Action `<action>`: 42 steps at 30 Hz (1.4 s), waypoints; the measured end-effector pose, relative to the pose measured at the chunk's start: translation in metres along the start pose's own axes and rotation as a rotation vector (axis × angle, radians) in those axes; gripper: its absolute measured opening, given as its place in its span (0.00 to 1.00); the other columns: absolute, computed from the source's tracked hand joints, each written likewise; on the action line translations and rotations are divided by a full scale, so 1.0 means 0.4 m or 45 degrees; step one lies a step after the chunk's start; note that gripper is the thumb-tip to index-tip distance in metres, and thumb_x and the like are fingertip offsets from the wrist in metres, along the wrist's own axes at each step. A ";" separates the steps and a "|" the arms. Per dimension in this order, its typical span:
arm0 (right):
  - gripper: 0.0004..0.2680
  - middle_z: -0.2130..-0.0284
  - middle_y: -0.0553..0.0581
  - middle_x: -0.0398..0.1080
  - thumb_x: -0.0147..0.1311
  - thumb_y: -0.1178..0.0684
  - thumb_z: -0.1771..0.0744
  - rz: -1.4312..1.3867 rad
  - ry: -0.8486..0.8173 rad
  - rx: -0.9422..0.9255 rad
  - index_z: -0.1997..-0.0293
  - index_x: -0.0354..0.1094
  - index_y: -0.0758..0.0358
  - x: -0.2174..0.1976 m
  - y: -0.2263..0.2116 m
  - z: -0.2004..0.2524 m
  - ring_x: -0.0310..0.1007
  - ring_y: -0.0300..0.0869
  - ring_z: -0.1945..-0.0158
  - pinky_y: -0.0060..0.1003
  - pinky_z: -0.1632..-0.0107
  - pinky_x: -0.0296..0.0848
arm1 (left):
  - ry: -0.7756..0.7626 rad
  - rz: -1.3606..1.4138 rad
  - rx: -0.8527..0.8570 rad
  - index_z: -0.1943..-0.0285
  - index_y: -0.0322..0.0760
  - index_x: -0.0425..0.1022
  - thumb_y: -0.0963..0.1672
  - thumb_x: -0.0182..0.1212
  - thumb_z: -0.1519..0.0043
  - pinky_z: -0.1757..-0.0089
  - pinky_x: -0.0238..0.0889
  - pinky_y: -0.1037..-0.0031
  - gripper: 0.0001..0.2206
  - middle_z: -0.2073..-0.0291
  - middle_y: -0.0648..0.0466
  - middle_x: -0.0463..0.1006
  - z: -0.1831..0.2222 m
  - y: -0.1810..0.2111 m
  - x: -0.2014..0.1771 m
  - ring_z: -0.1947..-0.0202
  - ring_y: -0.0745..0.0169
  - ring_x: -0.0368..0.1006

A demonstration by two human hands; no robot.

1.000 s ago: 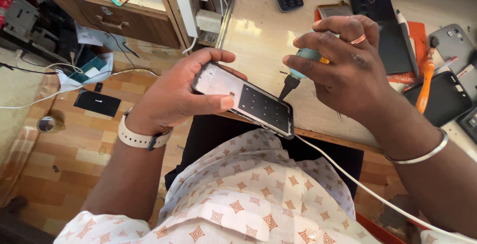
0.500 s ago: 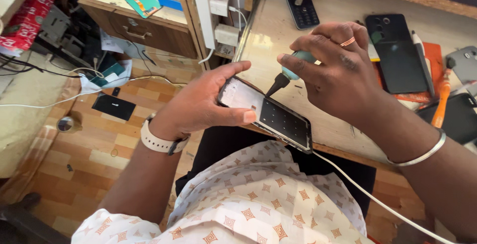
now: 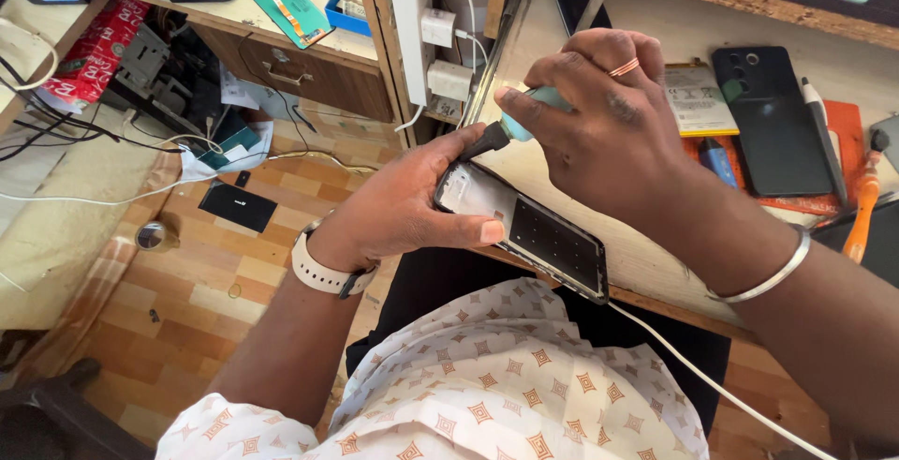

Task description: The person holds a disassembled smartphone on their lap and uses a screwdriver to pry at the edges of the screen. They apply a liquid from a small bottle onto the device and use a toothbrush to clean the screen area. The person continues to use the screwdriver to separate the screen from the phone's frame.

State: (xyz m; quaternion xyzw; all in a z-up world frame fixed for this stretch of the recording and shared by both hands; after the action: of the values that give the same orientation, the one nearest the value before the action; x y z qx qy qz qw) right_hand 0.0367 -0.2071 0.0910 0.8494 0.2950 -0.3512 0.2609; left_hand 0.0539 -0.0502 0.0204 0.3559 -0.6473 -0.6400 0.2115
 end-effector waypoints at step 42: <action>0.06 0.71 0.61 0.75 0.63 0.54 0.29 0.056 0.042 0.821 0.57 0.75 0.67 -0.049 0.479 0.010 0.76 0.48 0.70 0.44 0.69 0.71 | 0.089 0.152 -0.258 0.42 0.31 0.72 0.50 0.75 0.54 0.62 0.67 0.80 0.32 0.62 0.56 0.78 -0.004 -0.042 0.005 0.64 0.74 0.71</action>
State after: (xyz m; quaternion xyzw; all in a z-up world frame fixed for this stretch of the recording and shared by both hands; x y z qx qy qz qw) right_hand 0.1546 -0.3481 0.1485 0.9001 0.1542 -0.4070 -0.0190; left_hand 0.0571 -0.0515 0.0039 0.3154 -0.5916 -0.6757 0.3066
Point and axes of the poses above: each hand's wrist, its own z-axis away from the middle knuckle, its own x-axis out of the palm, y = z × x, the point moved 7 cm from there along -z, towards the middle knuckle
